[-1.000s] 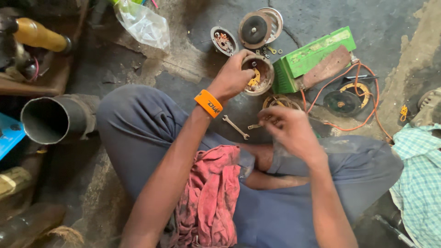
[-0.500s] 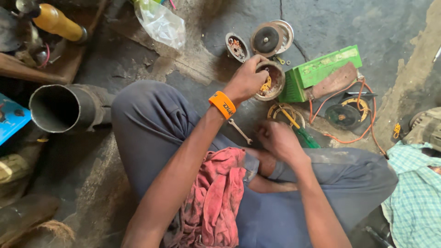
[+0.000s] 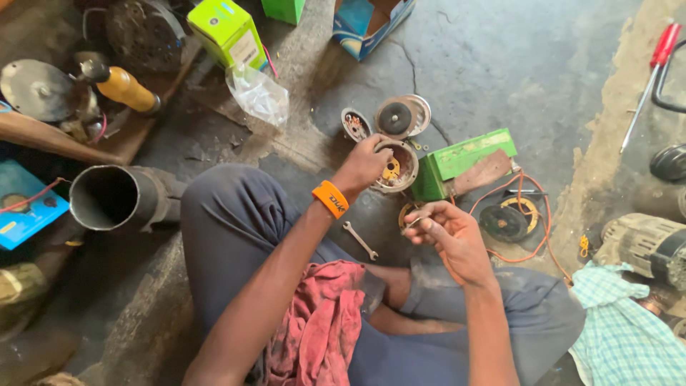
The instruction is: The person sits on the floor and uses a screwdriver to adjust internal components of a small circular electrical part. They repeatedly tighten and loosen screws, inspect the interior, and handle wires connected to the device.
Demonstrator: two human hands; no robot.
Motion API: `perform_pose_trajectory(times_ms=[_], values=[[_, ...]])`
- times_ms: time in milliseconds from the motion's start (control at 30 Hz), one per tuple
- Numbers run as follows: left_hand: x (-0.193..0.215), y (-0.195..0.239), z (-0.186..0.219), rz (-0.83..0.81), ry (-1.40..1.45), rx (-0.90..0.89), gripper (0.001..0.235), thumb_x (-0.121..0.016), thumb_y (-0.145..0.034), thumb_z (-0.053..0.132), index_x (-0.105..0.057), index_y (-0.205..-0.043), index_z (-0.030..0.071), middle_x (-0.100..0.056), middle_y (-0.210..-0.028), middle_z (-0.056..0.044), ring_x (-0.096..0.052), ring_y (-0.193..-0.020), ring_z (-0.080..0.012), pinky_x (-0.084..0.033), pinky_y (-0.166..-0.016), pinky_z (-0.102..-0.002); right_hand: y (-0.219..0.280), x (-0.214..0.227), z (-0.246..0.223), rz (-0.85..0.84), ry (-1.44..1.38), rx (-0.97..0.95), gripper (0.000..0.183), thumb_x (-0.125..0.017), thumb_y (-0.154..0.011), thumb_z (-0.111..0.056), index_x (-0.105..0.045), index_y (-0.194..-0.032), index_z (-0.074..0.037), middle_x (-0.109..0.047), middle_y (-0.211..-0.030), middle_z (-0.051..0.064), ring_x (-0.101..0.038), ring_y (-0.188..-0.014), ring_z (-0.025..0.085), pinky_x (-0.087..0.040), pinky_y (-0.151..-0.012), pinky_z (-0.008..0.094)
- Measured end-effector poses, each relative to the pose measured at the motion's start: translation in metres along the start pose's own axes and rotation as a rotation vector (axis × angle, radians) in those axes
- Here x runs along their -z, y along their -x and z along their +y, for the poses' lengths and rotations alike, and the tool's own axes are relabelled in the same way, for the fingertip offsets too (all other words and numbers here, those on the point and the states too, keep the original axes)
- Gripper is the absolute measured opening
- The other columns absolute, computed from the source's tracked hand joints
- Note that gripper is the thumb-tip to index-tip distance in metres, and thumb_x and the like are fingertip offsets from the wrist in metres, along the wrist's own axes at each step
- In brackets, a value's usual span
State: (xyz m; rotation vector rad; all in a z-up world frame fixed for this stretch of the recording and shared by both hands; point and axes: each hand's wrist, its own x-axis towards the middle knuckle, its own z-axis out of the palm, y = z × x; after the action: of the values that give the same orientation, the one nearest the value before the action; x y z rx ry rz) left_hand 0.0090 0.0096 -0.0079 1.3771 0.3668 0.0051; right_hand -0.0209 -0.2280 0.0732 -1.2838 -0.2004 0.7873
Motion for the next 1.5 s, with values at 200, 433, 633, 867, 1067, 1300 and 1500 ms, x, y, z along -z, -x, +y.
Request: perform_pose_trajectory(times_ms=[200, 433, 633, 867, 1067, 1300, 1500], values=[[0.0, 0.006, 0.012, 0.07, 0.08, -0.14, 0.021, -0.056, -0.095, 0.011, -0.066, -0.11, 0.0, -0.066, -0.099, -0.001, -0.063, -0.09, -0.0086, -0.054, -0.079, -0.026, 0.004, 0.002, 0.001, 0.04, -0.079, 0.187, 0.013, -0.064, -0.1, -0.002, -0.07, -0.106, 0.009, -0.069, -0.117, 0.016, -0.072, -0.102, 0.022, -0.058, -0.091, 0.034], [-0.001, 0.002, 0.019, 0.011, 0.216, -0.042, 0.023, -0.053, -0.095, 0.012, -0.067, -0.111, 0.001, -0.068, -0.097, -0.003, -0.061, -0.085, -0.0082, -0.051, -0.075, -0.025, -0.002, -0.005, -0.001, 0.128, -0.013, 0.218, 0.037, -0.07, -0.086, 0.011, -0.059, -0.12, 0.004, -0.067, -0.123, 0.01, -0.072, -0.098, 0.019, -0.059, -0.091, 0.033], [-0.002, 0.003, 0.018, -0.128, 0.298, -0.007, 0.027, -0.05, -0.098, 0.009, -0.066, -0.118, -0.001, -0.064, -0.102, -0.003, -0.058, -0.087, -0.0078, -0.051, -0.077, -0.024, -0.002, -0.013, -0.007, 0.219, 0.055, 0.182, 0.037, -0.069, -0.088, 0.01, -0.06, -0.123, 0.006, -0.071, -0.108, 0.012, -0.074, -0.097, 0.02, -0.061, -0.087, 0.032], [-0.003, 0.011, 0.041, -0.283, 0.447, 0.075, 0.036, -0.045, -0.095, 0.006, -0.06, -0.127, 0.0, -0.067, -0.107, -0.007, -0.067, -0.091, -0.0124, -0.059, -0.077, -0.029, -0.026, -0.022, -0.039, 0.252, 0.167, 0.212, 0.033, -0.07, -0.092, 0.005, -0.063, -0.125, 0.006, -0.071, -0.101, 0.01, -0.071, -0.088, 0.015, -0.062, -0.077, 0.029], [0.002, 0.024, 0.07, -0.405, 0.464, 0.183, 0.04, -0.045, -0.095, 0.01, -0.057, -0.133, 0.001, -0.068, -0.115, -0.007, -0.07, -0.096, -0.0154, -0.062, -0.08, -0.032, -0.055, -0.044, -0.064, 0.316, 0.357, 0.148, 0.03, -0.073, -0.09, 0.0, -0.067, -0.119, 0.002, -0.073, -0.094, 0.005, -0.071, -0.081, 0.009, -0.056, -0.065, 0.021], [0.001, 0.03, 0.078, -0.511, 0.376, 0.139, 0.043, -0.048, -0.095, 0.009, -0.06, -0.135, 0.0, -0.065, -0.122, -0.009, -0.068, -0.106, -0.0163, -0.061, -0.085, -0.034, -0.056, -0.045, -0.059, 0.398, 0.406, 0.113, 0.027, -0.077, -0.089, -0.003, -0.071, -0.116, 0.0, -0.075, -0.09, 0.003, -0.063, -0.068, 0.004, -0.044, -0.048, 0.018], [-0.004, 0.029, 0.084, -0.47, 0.291, 0.213, 0.047, -0.049, -0.087, 0.009, -0.059, -0.133, 0.007, -0.066, -0.119, -0.004, -0.069, -0.102, -0.0135, -0.064, -0.082, -0.036, -0.059, -0.039, -0.055, 0.385, 0.35, 0.115, 0.027, -0.076, -0.089, -0.003, -0.07, -0.115, 0.0, -0.076, -0.093, 0.003, -0.066, -0.071, 0.001, -0.043, -0.046, 0.015]])
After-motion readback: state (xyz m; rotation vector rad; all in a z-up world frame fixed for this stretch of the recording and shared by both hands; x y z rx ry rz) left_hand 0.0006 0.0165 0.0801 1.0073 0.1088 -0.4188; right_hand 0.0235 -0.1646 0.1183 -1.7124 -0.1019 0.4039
